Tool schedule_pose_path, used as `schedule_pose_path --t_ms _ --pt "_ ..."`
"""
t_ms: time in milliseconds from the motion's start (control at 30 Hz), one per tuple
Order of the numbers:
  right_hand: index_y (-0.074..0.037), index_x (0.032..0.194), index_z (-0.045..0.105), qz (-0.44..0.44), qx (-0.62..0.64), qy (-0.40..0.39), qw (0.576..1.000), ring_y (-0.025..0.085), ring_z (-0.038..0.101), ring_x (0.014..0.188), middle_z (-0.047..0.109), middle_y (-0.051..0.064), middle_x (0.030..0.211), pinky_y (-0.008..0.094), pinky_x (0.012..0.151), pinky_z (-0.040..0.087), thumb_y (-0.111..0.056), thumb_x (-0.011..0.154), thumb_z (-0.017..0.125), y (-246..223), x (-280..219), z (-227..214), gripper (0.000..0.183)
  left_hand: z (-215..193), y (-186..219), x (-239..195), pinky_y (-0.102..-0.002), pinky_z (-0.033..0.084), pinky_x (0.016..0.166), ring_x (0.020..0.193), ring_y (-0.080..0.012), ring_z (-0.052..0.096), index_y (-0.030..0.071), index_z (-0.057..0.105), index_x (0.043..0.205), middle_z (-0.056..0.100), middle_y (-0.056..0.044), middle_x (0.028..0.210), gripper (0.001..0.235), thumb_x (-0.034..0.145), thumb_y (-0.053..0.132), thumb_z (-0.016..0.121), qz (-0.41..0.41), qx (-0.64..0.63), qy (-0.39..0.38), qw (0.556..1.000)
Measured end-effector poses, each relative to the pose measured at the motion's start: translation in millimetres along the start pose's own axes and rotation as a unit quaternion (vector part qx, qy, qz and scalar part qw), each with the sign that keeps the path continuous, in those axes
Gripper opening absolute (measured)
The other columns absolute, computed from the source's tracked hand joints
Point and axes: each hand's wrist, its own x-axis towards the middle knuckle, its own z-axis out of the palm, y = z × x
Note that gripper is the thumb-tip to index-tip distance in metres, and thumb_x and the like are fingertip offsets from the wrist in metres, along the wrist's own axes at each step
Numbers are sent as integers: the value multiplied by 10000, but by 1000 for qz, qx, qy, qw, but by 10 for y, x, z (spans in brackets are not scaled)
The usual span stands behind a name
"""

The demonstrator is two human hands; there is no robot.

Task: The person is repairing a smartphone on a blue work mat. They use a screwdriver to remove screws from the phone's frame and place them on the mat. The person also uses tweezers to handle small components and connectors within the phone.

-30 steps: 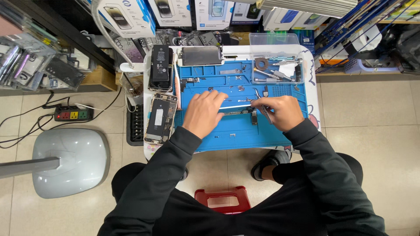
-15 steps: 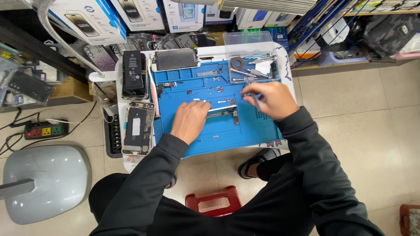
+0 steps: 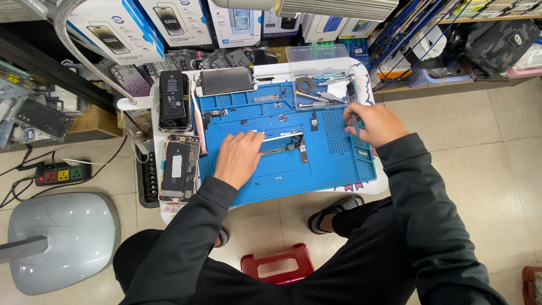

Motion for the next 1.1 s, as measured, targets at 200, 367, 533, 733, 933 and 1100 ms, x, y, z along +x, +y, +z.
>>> schedule_pose_path --t_ms 200,367,533,733,933,1100 --pt "-211 1175 691 -21 -74 -26 997 266 766 1075 821 8 1052 438 889 616 -220 945 767 -57 57 106 242 43 -19 -5 -357 590 834 972 -217 757 180 693 1220 754 -44 1032 373 885 225 851 -3 -4 -4 1000" --pt "-269 1174 692 -36 -142 -19 989 205 756 1063 806 -54 1018 414 871 633 -235 940 772 98 162 405 249 49 1 21 -351 597 814 939 -220 761 168 702 1170 752 -53 1001 328 884 220 853 -7 -9 -1 1000" --pt "-278 1180 719 -27 -169 -33 985 186 757 1079 808 -40 1063 361 898 630 -199 983 714 -3 149 358 212 67 7 46 -352 601 832 929 -213 763 178 704 1178 759 -52 1001 343 879 229 864 -18 -4 0 1000" --pt "-272 1212 731 -26 -166 -51 985 203 761 1077 803 -14 1079 381 903 634 -195 968 725 25 165 343 256 119 -1 34 -341 599 820 929 -201 763 176 696 1176 752 -40 1004 330 891 226 854 -16 3 6 1000" --pt "-235 1354 708 1 -77 -56 995 297 777 1024 817 57 990 453 950 612 -97 940 728 -214 -24 -140 437 249 -3 17 -342 597 815 916 -198 762 176 683 1166 745 -21 985 310 897 172 838 -22 -7 13 1000" --pt "-271 1233 775 -39 -24 130 991 199 721 959 771 -17 1007 370 825 608 -291 1045 692 27 262 93 206 306 -13 36 -342 602 784 875 -205 765 164 697 1130 746 -32 936 291 883 154 850 -31 -16 25 999"
